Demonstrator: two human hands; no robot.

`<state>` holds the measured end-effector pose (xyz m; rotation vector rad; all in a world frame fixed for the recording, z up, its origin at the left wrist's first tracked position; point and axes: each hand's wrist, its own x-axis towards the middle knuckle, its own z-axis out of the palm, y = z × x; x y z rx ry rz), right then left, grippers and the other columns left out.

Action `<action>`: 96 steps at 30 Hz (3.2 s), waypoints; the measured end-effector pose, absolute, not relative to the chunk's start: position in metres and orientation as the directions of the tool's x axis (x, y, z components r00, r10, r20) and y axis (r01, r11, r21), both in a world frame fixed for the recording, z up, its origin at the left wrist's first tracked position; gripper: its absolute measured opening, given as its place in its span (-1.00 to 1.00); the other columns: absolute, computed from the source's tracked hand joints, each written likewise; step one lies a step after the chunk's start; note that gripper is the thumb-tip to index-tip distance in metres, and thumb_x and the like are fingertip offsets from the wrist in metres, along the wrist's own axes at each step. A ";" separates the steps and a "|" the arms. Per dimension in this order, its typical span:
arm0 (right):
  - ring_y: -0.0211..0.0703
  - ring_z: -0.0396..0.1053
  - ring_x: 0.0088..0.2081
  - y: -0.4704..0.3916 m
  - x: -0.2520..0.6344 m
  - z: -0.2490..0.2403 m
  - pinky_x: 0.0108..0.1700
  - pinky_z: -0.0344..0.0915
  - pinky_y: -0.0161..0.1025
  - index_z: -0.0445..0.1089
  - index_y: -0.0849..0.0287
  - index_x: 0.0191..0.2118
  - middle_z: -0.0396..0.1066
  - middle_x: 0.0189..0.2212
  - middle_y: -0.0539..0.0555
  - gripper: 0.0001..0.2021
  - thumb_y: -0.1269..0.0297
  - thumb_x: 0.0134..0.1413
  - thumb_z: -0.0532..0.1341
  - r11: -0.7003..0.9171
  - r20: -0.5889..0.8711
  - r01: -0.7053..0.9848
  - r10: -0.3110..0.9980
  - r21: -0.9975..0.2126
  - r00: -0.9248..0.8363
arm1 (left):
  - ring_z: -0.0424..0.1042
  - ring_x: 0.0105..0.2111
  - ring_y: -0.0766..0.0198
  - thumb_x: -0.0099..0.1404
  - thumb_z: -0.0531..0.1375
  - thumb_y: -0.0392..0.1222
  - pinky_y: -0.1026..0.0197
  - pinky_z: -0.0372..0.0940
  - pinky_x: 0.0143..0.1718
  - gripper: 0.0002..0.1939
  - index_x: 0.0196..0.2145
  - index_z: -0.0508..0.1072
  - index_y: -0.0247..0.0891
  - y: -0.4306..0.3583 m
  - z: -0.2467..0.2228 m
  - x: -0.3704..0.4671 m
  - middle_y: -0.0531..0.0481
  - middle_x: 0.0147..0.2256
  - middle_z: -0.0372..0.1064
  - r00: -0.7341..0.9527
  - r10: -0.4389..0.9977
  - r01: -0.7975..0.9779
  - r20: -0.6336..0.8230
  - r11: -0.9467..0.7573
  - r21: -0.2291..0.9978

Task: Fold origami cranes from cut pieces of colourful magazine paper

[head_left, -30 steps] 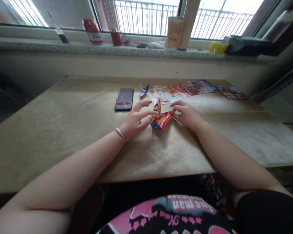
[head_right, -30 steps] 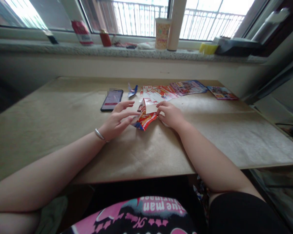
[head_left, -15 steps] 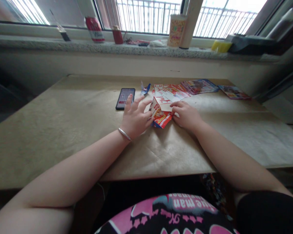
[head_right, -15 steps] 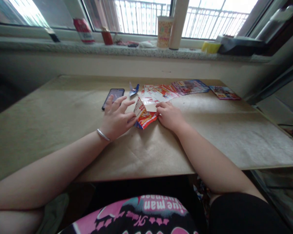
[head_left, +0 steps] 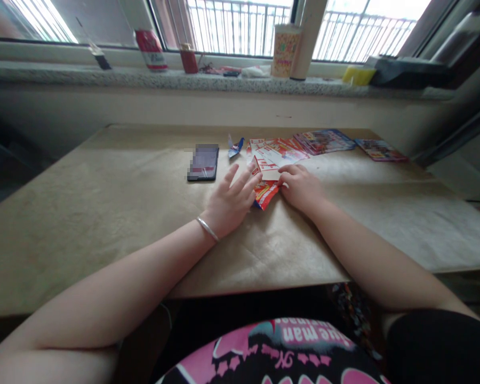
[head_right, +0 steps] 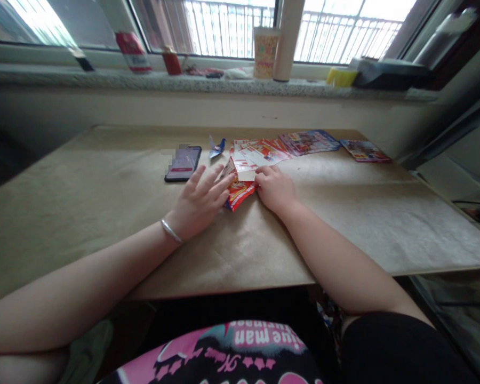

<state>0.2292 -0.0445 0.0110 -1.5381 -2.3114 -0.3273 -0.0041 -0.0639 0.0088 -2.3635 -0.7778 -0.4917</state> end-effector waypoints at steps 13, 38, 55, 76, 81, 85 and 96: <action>0.04 0.30 0.08 -0.032 0.241 -0.007 0.19 0.22 0.08 0.56 0.05 -0.34 0.39 0.02 0.11 -0.88 0.37 0.02 0.27 0.623 0.493 0.729 0.747 -0.283 -0.447 | 0.04 0.32 0.08 0.35 0.07 -0.30 -0.23 -0.30 0.40 -0.75 -0.13 0.52 -0.23 -0.063 0.006 -0.002 -0.02 -0.11 0.53 0.797 0.398 0.551 0.455 -0.788 -0.275; -0.15 0.41 -0.37 -0.027 0.215 -0.010 -0.25 0.31 -0.21 0.45 0.12 -0.25 0.51 -0.35 0.03 -0.81 0.15 0.04 0.27 0.346 0.369 0.734 0.919 -0.584 -0.139 | 0.25 0.20 -0.01 0.31 0.12 -0.18 -0.40 -0.33 0.34 -0.78 -0.25 0.59 -0.09 -0.061 0.007 0.000 0.05 -0.28 0.57 0.722 0.481 0.607 0.497 -0.785 -0.122; -0.20 0.42 -0.46 -0.029 0.209 -0.009 -0.33 0.37 -0.24 0.34 0.11 -0.13 0.45 -0.52 -0.08 -0.67 0.19 -0.05 0.31 0.300 0.357 0.495 0.934 -0.815 0.022 | 0.35 0.11 0.11 0.31 0.10 -0.20 -0.33 -0.34 0.36 -0.76 -0.30 0.58 -0.04 -0.053 0.004 -0.001 0.12 -0.29 0.58 0.745 0.437 0.538 0.504 -0.840 -0.066; -0.19 0.39 -0.51 -0.026 0.214 -0.011 -0.45 0.26 -0.27 0.22 0.09 -0.48 0.42 -0.57 -0.03 -0.74 0.10 -0.04 0.29 0.249 0.301 0.562 0.954 -0.788 0.000 | -0.09 0.34 -0.13 0.14 0.22 -0.23 -0.20 -0.13 0.34 -0.28 0.25 0.17 -0.37 -0.050 0.000 -0.003 -0.34 0.31 -0.05 0.634 0.552 0.613 0.542 -0.786 0.083; -0.26 0.30 -0.53 -0.022 0.216 -0.015 -0.45 0.19 -0.30 0.30 0.12 -0.45 0.39 -0.56 -0.06 -0.77 0.09 -0.06 0.28 0.235 0.262 0.623 0.964 -0.746 -0.049 | -0.10 0.34 -0.12 0.18 0.21 -0.21 -0.21 -0.11 0.34 -0.29 0.26 0.13 -0.34 -0.049 -0.001 -0.002 -0.34 0.31 -0.05 0.650 0.530 0.586 0.545 -0.806 0.085; -0.25 0.32 -0.49 -0.022 0.217 -0.018 -0.41 0.22 -0.30 0.40 0.16 -0.38 0.43 -0.50 -0.03 -0.78 0.12 -0.08 0.28 0.219 0.198 0.644 0.974 -0.733 -0.105 | -0.11 0.34 -0.11 0.19 0.20 -0.23 -0.21 -0.10 0.34 -0.31 0.26 0.13 -0.31 -0.048 -0.001 -0.002 -0.32 0.30 -0.05 0.652 0.522 0.579 0.550 -0.811 0.084; -0.19 0.42 -0.37 -0.030 0.213 -0.009 -0.29 0.31 -0.27 0.45 0.18 -0.26 0.50 -0.39 0.02 -0.82 0.28 -0.05 0.28 0.266 0.285 0.644 0.955 -0.717 -0.077 | -0.12 0.34 -0.18 0.11 0.33 0.03 -0.33 -0.42 0.32 -0.08 0.33 0.04 -0.18 -0.050 0.000 -0.004 -0.22 0.32 -0.01 0.555 0.657 0.718 0.510 -0.688 0.107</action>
